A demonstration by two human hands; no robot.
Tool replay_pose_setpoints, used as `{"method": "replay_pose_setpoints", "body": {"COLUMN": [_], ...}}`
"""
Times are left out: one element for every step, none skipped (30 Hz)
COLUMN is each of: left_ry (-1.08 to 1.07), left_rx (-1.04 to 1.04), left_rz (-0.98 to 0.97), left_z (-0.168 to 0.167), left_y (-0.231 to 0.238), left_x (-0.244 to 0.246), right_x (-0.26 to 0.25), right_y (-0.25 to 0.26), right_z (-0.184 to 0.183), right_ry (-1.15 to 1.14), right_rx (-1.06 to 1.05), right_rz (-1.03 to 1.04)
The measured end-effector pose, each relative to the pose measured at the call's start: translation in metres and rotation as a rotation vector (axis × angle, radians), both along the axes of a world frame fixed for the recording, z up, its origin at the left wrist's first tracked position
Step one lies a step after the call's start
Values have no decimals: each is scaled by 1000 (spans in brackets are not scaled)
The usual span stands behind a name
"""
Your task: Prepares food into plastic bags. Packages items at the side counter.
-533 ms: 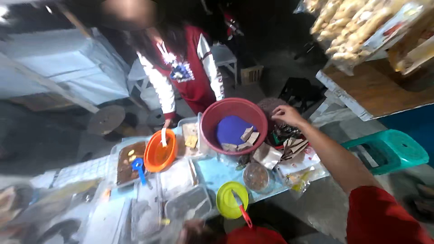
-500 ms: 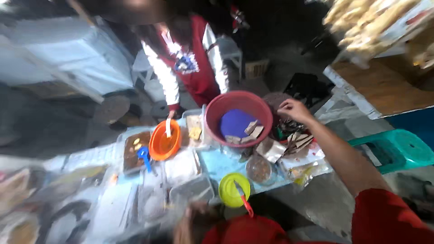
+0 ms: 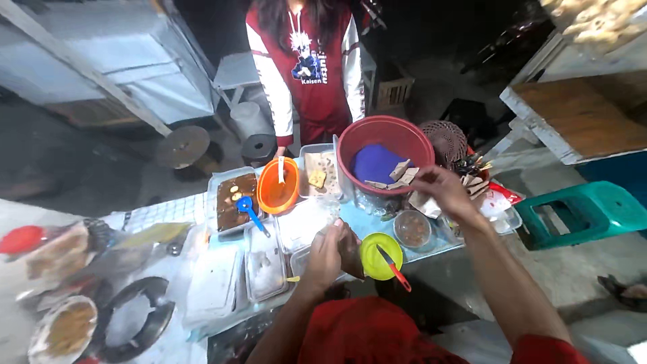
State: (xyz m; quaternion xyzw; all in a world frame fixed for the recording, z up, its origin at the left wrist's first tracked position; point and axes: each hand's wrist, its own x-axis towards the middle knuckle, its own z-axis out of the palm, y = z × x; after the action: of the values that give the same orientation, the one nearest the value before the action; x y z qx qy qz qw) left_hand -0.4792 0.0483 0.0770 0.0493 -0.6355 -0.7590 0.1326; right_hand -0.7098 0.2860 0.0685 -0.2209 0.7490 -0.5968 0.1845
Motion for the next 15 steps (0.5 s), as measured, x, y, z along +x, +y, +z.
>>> {"method": "replay_pose_setpoints", "body": {"left_ry": [-3, -5, -8, -14, -20, -30, -40, -50, -61, -78, -95, -108, -112, -98, -67], "left_rx": [-9, -14, -6, 17, 44, 67, 77, 78, 72, 55, 13, -58, -145, -232, -315], "left_rz": [-36, -80, -130, -177, -219, -255, -299, -353, -409, -473, -553, -644, -750, -866, -972], "left_z": [-2, -4, -7, -11, -16, -21, -27, -32, -39, -44, -50, -55, -61, -68, -75], "left_y": [-5, -11, -18, -23, -28, -32, -34, -33, -29, -21, -11, 2, 17, 34, 52], "left_x": [6, 12, 18, 22, 24, 25, 26, 24, 22, 22, 23, 24, 26, 28, 32], "right_x": [36, 73, 111, 149, 184, 213, 238, 258, 276, 294, 314, 335, 355, 372, 389], "right_y": [-8, -14, -17, -18, -16, -13, -8, -2, 6, 15, 24, 32, 39, 45, 51], "right_z": [0, 1, 2, 6, 10, 13, 13, 11, 8, 6, 4, 5, 6, 7, 4], "right_ry": [-75, -126, -163, -192, -203, -199, -192, -197, -217, -262, -329, -404, -423, -353, -228], "right_rx": [-32, -37, -43, -55, -85, -152, -246, -337, -398, -438, -486, -552, -601, -586, -482], "right_rz": [140, 294, 444, 573, 671, 734, 752, 722, 661, 576, 463, 321, 145, -70, -314]}}
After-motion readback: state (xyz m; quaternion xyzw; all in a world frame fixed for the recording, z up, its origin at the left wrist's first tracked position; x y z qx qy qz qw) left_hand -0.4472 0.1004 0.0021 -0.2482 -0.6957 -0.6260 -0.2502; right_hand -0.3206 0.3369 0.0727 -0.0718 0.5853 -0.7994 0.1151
